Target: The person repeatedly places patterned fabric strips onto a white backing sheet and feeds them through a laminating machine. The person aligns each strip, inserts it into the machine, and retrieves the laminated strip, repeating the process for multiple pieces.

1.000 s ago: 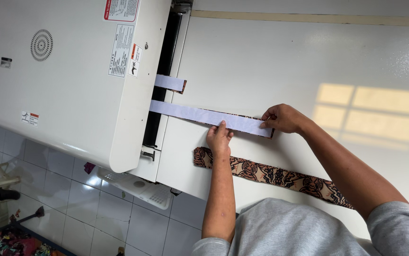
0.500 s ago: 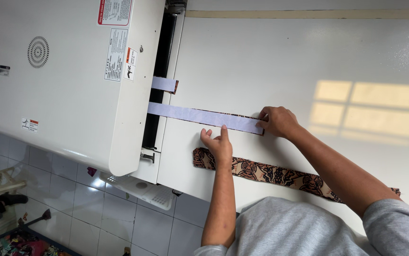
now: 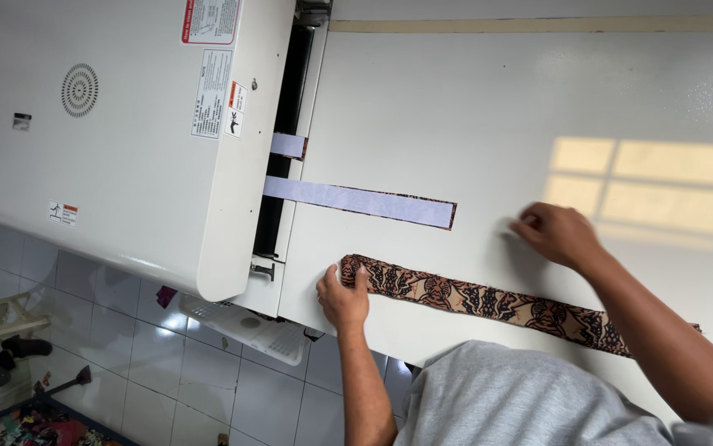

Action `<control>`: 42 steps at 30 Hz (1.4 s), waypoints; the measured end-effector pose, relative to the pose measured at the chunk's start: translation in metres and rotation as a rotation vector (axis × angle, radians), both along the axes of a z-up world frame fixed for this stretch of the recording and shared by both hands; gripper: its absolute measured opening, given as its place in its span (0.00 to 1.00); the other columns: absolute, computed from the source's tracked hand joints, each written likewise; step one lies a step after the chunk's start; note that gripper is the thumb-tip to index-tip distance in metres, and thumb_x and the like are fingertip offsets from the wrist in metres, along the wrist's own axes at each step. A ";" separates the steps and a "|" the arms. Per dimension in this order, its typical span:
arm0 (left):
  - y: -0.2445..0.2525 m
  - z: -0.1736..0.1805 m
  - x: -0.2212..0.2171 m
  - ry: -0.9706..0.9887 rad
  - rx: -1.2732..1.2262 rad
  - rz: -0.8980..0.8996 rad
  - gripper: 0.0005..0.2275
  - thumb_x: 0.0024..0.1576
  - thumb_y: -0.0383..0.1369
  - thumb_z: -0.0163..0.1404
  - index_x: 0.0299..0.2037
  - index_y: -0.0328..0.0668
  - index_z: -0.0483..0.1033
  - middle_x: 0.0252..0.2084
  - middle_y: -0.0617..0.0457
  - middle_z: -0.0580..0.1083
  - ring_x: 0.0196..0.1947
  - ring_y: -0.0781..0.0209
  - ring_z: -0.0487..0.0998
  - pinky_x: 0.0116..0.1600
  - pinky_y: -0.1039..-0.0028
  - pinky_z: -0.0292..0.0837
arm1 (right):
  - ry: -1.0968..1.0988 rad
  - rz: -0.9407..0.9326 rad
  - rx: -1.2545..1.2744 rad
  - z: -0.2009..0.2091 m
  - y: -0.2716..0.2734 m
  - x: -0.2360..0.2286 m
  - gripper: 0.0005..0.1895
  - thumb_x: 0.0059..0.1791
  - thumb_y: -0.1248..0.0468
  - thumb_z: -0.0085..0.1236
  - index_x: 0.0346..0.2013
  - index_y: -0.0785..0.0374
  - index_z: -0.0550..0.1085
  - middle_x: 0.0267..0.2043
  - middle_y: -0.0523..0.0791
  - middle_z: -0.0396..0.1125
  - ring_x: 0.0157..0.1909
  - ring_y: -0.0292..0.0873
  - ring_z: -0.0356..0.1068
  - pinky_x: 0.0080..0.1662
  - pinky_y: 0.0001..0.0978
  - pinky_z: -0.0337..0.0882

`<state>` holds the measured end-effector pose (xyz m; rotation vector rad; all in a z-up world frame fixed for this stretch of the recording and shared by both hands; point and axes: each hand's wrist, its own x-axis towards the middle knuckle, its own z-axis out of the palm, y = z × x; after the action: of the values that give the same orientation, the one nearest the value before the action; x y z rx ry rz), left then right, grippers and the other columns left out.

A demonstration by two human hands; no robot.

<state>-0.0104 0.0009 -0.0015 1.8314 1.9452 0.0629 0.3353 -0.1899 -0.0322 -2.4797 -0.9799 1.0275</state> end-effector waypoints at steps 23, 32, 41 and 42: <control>-0.003 -0.022 -0.030 -0.049 0.562 -0.249 0.06 0.60 0.35 0.52 0.37 0.46 0.81 0.38 0.55 0.82 0.38 0.50 0.82 0.44 0.55 0.69 | -0.244 -0.704 0.256 -0.073 -0.271 0.017 0.21 0.59 0.54 0.65 0.45 0.73 0.78 0.32 0.49 0.73 0.32 0.40 0.72 0.37 0.33 0.73; -0.046 0.058 0.007 -0.718 0.149 -0.396 0.06 0.60 0.27 0.50 0.43 0.39 0.80 0.39 0.48 0.82 0.40 0.61 0.85 0.44 0.70 0.83 | -0.146 -0.363 0.206 0.021 -0.178 -0.029 0.13 0.54 0.55 0.62 0.46 0.59 0.81 0.44 0.49 0.77 0.48 0.48 0.77 0.46 0.39 0.79; -0.103 0.149 0.069 -1.001 -0.242 -1.011 0.04 0.56 0.25 0.50 0.36 0.34 0.77 0.30 0.51 0.77 0.30 0.68 0.78 0.35 0.76 0.75 | 0.680 0.344 0.554 0.118 -0.064 -0.107 0.21 0.43 0.48 0.69 0.37 0.63 0.81 0.34 0.46 0.75 0.36 0.43 0.77 0.40 0.40 0.80; -0.095 0.147 0.070 -1.029 -0.187 -0.946 0.04 0.58 0.25 0.49 0.36 0.35 0.77 0.29 0.53 0.77 0.29 0.69 0.77 0.34 0.76 0.74 | 0.679 0.312 0.460 0.115 -0.067 -0.102 0.20 0.42 0.48 0.68 0.36 0.62 0.82 0.31 0.45 0.76 0.33 0.42 0.75 0.37 0.40 0.79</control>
<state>0.0598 -0.0942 0.1452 1.8345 0.3305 0.3991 0.2331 -0.2573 0.0827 -1.4773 -1.2010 1.4079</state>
